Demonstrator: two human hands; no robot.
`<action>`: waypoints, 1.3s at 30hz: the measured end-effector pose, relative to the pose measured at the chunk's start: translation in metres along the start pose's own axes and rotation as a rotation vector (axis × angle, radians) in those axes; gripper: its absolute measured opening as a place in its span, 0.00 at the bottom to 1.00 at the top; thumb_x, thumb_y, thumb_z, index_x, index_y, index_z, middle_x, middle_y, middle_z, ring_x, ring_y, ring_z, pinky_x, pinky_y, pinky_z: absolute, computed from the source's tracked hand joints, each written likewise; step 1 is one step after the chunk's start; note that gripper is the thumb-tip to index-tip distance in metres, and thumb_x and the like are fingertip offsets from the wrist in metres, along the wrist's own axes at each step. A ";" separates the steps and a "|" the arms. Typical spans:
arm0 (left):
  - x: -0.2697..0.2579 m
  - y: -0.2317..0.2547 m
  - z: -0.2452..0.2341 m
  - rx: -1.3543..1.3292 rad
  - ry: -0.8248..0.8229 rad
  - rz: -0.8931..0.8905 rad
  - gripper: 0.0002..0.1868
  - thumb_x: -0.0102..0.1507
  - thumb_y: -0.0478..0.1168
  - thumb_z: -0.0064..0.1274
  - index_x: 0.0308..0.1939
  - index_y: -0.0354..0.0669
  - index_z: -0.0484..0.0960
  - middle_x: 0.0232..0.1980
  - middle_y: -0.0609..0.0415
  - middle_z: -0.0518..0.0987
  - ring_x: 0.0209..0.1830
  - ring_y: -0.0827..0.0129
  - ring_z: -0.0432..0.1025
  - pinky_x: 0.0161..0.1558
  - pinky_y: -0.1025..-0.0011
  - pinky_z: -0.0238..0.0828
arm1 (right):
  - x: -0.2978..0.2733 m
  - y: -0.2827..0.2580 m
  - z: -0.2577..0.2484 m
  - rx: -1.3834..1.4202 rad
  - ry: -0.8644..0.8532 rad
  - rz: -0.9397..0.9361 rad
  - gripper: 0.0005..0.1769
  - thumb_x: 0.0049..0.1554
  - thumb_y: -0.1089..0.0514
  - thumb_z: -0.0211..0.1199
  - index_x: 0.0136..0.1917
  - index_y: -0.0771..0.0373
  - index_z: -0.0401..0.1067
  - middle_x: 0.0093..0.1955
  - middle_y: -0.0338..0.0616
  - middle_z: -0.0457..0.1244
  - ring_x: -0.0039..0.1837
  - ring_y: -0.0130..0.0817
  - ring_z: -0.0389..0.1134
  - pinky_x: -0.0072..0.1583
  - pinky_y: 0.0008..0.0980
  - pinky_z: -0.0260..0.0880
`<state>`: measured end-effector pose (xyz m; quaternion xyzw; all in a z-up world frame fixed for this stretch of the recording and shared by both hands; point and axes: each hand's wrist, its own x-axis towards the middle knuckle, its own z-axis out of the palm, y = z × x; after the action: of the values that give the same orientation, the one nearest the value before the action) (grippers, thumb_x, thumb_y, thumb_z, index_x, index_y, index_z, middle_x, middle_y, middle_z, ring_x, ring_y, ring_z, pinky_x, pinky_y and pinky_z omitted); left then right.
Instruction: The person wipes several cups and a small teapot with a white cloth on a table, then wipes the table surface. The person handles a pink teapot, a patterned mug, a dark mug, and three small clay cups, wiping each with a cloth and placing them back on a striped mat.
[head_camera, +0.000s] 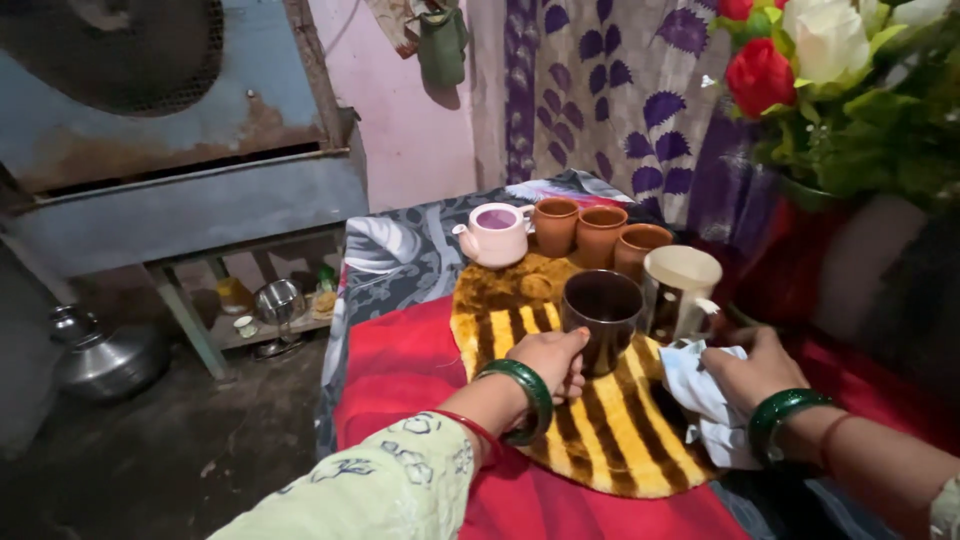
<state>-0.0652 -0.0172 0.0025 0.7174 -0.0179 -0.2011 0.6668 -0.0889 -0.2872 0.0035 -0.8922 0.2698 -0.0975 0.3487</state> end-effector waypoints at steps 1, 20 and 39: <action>-0.005 -0.001 0.000 0.016 -0.027 0.008 0.24 0.68 0.59 0.47 0.27 0.45 0.73 0.29 0.53 0.79 0.23 0.71 0.73 0.27 0.74 0.67 | -0.003 0.002 -0.003 0.033 -0.021 -0.032 0.37 0.50 0.47 0.68 0.70 0.60 0.66 0.66 0.60 0.66 0.66 0.51 0.68 0.68 0.43 0.64; -0.019 0.003 0.057 0.004 -0.278 0.027 0.24 0.67 0.55 0.53 0.25 0.40 0.75 0.28 0.51 0.79 0.25 0.66 0.76 0.31 0.71 0.76 | -0.019 0.054 -0.028 0.298 -0.304 -0.063 0.15 0.49 0.60 0.63 0.51 0.66 0.77 0.46 0.48 0.72 0.49 0.36 0.72 0.55 0.36 0.71; -0.028 0.008 0.109 0.024 -0.065 0.058 0.27 0.68 0.58 0.49 0.24 0.41 0.79 0.22 0.57 0.74 0.21 0.72 0.69 0.26 0.73 0.65 | -0.002 0.008 -0.043 -0.081 -0.186 -0.282 0.19 0.52 0.54 0.62 0.54 0.62 0.80 0.49 0.52 0.72 0.51 0.42 0.75 0.58 0.39 0.72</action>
<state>-0.1236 -0.1136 0.0146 0.7176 -0.0628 -0.2046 0.6627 -0.1096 -0.3155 0.0305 -0.9398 0.1120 -0.0515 0.3187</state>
